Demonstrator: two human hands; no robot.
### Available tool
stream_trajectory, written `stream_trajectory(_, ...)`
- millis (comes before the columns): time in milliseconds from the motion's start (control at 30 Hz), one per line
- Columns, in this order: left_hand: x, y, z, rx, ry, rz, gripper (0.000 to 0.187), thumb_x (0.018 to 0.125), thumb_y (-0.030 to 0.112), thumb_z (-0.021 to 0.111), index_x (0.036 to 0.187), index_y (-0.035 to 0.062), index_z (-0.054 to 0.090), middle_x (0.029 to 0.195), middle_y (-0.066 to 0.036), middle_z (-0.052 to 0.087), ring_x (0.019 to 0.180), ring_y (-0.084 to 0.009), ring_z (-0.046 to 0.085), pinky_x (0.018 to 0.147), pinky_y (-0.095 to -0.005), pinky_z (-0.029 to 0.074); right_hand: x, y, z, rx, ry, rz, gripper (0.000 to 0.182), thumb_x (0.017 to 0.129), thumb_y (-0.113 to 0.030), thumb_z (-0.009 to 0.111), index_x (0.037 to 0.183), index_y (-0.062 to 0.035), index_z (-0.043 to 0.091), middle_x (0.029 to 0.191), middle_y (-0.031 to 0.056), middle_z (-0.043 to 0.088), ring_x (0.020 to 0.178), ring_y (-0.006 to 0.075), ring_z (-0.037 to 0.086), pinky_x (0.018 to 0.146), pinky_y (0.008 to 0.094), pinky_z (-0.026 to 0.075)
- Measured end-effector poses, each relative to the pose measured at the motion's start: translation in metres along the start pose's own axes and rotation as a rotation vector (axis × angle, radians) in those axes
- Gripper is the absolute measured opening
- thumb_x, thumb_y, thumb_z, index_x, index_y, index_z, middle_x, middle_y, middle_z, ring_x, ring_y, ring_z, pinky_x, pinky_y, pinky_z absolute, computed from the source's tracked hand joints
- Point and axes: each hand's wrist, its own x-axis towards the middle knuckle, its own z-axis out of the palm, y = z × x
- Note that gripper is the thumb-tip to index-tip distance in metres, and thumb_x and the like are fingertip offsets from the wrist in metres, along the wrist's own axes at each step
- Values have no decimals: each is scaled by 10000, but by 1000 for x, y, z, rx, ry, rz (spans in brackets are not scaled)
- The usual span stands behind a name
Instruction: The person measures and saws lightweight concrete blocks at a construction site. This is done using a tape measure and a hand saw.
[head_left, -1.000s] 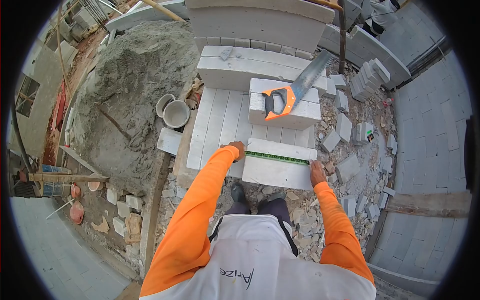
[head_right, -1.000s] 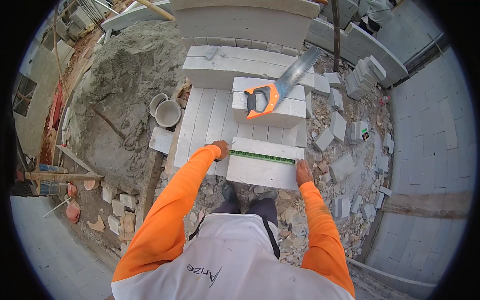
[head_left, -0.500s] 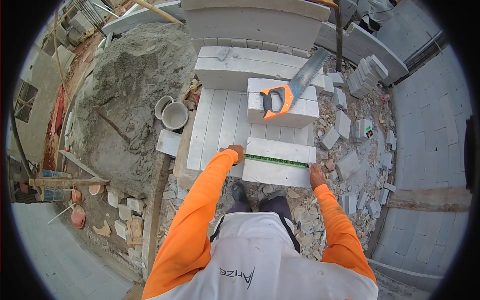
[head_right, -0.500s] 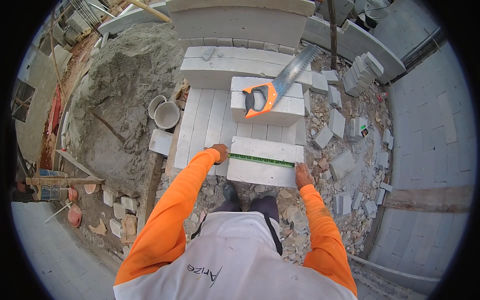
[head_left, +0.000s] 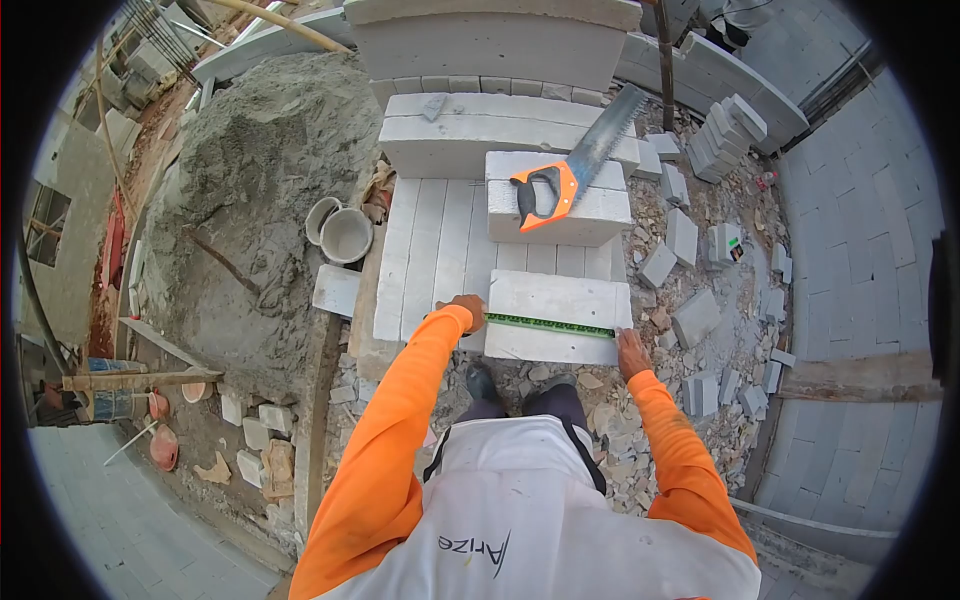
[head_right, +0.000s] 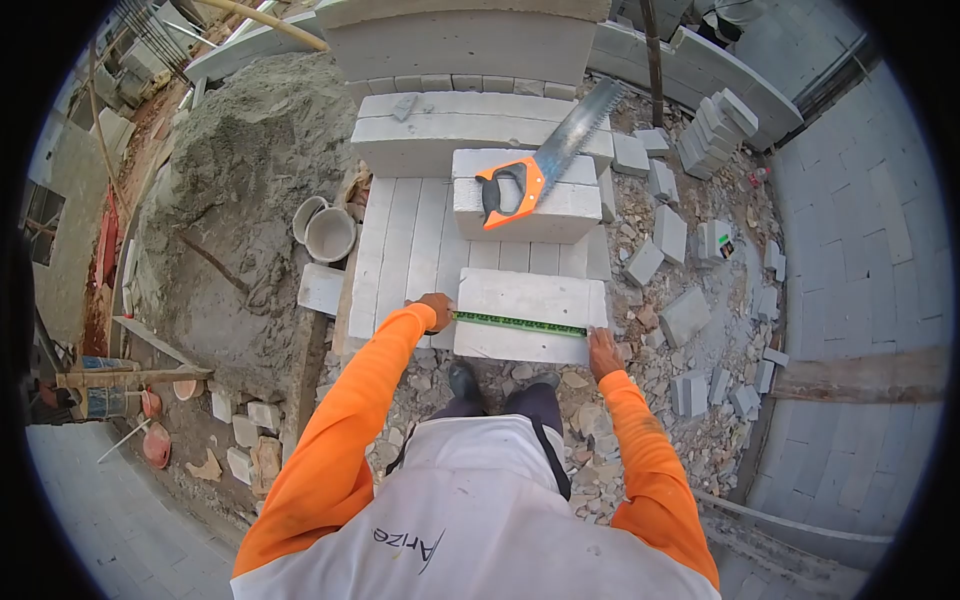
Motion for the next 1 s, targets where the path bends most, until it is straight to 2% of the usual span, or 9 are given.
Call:
stream_trajectory(100, 3, 0, 5, 9, -34, -40, 366, 937, 295, 588, 1294, 331, 658, 1410, 44, 605, 1331, -208, 548, 1111, -604, 307, -3, 3, 6, -11, 12, -18, 334, 988, -132, 492, 1279, 0, 589, 1151, 120, 558, 1123, 311, 560, 892, 426, 519)
stream_trajectory(200, 15, -9, 16, -11, -53, -24, 349, 937, 293, 588, 1274, 334, 672, 1374, 33, 633, 1307, -217, 569, 1107, -595, 310, -6, 4, 6, -11, 3, -31, 361, 942, -71, 498, 1280, 28, 576, 1134, 143, 557, 1113, 328, 560, 919, 425, 510)
stream_trajectory(300, 21, -13, 28, -21, -27, -27, 338, 940, 296, 587, 1263, 326, 680, 1346, 18, 653, 1287, -230, 586, 1097, -590, 317, -9, 0, 1, -8, 14, -35, 376, 922, -46, 500, 1282, 38, 570, 1126, 151, 555, 1110, 336, 560, 925, 425, 510)
stream_trajectory(400, 19, -21, 38, -19, 80, 86, 286, 952, 284, 551, 1170, 234, 730, 1187, -107, 710, 1152, -350, 645, 1006, -555, 476, -14, -4, -1, -39, 26, -44, 366, 926, -57, 502, 1275, 31, 573, 1126, 147, 554, 1110, 335, 560, 921, 425, 515)
stream_trajectory(500, 10, -18, 36, -23, 56, 82, 291, 947, 278, 551, 1175, 233, 726, 1187, -119, 706, 1143, -355, 647, 1000, -535, 486, -19, -7, -2, -31, -2, -25, 363, 925, -65, 503, 1270, 17, 580, 1139, 134, 556, 1125, 318, 554, 944, 426, 482)
stream_trajectory(700, 15, -25, 50, 23, 77, 129, 290, 943, 281, 552, 1173, 221, 719, 1188, -121, 707, 1137, -363, 650, 981, -538, 491, -23, -7, 0, -32, -7, -25, 372, 920, -73, 513, 1274, 16, 582, 1129, 130, 559, 1118, 306, 552, 952, 426, 459)
stream_trajectory(833, -5, -18, 42, 2, 22, 82, 288, 947, 296, 559, 1174, 222, 719, 1188, -119, 708, 1140, -362, 650, 977, -533, 489, -25, -5, 2, -20, -14, -32, 372, 915, -77, 519, 1269, 15, 587, 1104, 129, 561, 1099, 306, 555, 948, 427, 457)
stream_trajectory(933, -16, -14, 39, -5, 10, 55, 282, 949, 309, 566, 1173, 235, 721, 1185, -110, 710, 1151, -356, 646, 982, -561, 474, -30, -6, -2, -65, 87, -134, 376, 896, -47, 524, 1254, 50, 583, 1055, 151, 559, 1060, 328, 569, 884, 407, 519)
stream_trajectory(1000, -21, -12, 40, -17, -1, 47, 278, 952, 317, 569, 1173, 246, 722, 1190, -96, 711, 1167, -347, 641, 986, -585, 462, -33, -7, -5, -57, 44, -108, 371, 897, -46, 526, 1250, 52, 584, 1054, 150, 560, 1053, 327, 570, 884, 404, 517)
